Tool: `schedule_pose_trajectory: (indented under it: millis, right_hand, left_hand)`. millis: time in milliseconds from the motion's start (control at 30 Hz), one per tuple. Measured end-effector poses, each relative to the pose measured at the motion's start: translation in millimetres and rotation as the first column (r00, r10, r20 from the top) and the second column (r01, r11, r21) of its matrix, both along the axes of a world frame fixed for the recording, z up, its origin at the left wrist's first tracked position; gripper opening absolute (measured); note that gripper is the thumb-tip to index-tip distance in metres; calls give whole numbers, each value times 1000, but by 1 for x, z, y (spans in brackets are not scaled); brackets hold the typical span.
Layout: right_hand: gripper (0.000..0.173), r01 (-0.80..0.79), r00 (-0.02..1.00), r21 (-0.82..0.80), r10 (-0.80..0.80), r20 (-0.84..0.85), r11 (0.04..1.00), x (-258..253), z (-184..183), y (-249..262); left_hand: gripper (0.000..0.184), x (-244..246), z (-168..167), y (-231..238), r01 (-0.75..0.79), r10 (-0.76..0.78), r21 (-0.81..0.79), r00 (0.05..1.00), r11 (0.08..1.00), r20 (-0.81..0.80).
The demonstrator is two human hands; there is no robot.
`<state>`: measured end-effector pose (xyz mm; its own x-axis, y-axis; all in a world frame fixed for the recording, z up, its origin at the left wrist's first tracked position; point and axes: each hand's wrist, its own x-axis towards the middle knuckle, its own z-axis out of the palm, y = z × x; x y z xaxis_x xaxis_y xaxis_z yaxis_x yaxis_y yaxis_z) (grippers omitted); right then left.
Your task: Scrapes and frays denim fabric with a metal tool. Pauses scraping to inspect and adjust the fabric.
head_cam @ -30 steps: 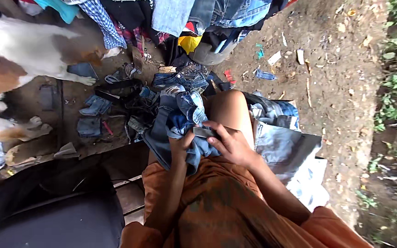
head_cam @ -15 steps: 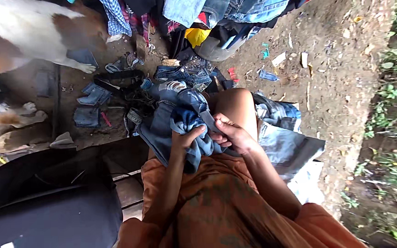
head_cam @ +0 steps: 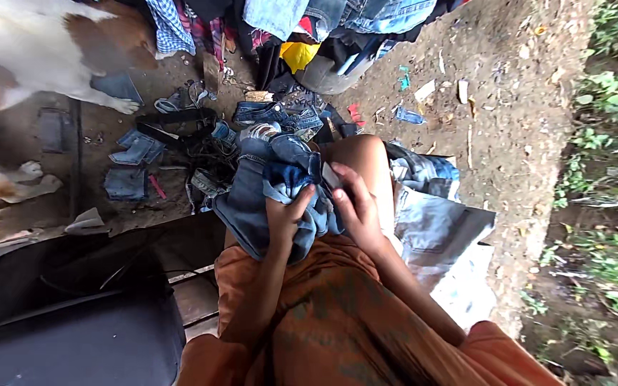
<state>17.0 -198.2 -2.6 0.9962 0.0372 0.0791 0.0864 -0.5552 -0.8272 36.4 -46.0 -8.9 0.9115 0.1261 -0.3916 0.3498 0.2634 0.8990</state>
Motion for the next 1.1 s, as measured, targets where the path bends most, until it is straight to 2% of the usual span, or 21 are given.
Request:
schedule_pose_trajectory:
  millis: [100,200,300,367,467,533,633,700,767,833,900,933,1033,1100]
  right_hand:
    - [43,-62,982,-240,103,160,969,-5,-1,3]
    - [44,-72,984,-333,122,133,940,-2,-11,2]
    - [42,-40,988,-325,86,130,945,0,-20,2]
    - [38,38,991,-266,-2,133,963,2,-29,-1]
    - [38,107,994,24,-107,21,994,7,-33,-20]
    - [39,114,991,124,-122,62,986,8,-23,-25]
    - [42,-33,990,38,28,141,999,1,-6,-23]
    - [44,-142,980,-41,146,134,989,-1,-6,-18]
    - [44,-173,975,-126,188,121,977,0,-17,-13]
    - [42,-139,979,-165,161,129,977,4,-30,-10]
    - [38,-83,989,-94,94,115,992,3,-36,-6]
    - [36,-66,995,15,65,81,998,2,-36,-4]
    - [35,53,994,391,-12,-107,919,1,-26,-1]
    - [38,154,978,451,-70,-197,879,4,-17,-8]
  left_hand:
    - [23,0,0,0,6,-6,50,1000,999,9]
    - [27,0,0,2,27,-27,-31,1000,999,12]
    - [38,0,-3,4,27,-24,-113,999,993,24]
    - [40,1,-1,4,23,-24,-114,1000,993,-10]
    - [40,4,-2,3,13,-16,-105,1000,994,-26]
    - [38,5,-2,3,4,-8,-113,999,994,-34]
    - [39,7,-5,2,16,-18,-109,1000,994,-19]
    - [37,6,-15,1,21,-15,-117,999,993,45]
    - [34,4,-27,1,35,-19,-147,993,989,115]
    - [32,4,-34,3,57,-33,-220,993,974,114]
    - [29,4,-33,3,60,-44,-236,996,970,74]
    - [28,5,-31,2,59,-47,-236,997,970,56]
    - [29,5,-24,1,31,-29,-208,999,978,13]
    - [29,4,-19,-2,-12,16,-160,1000,987,21]
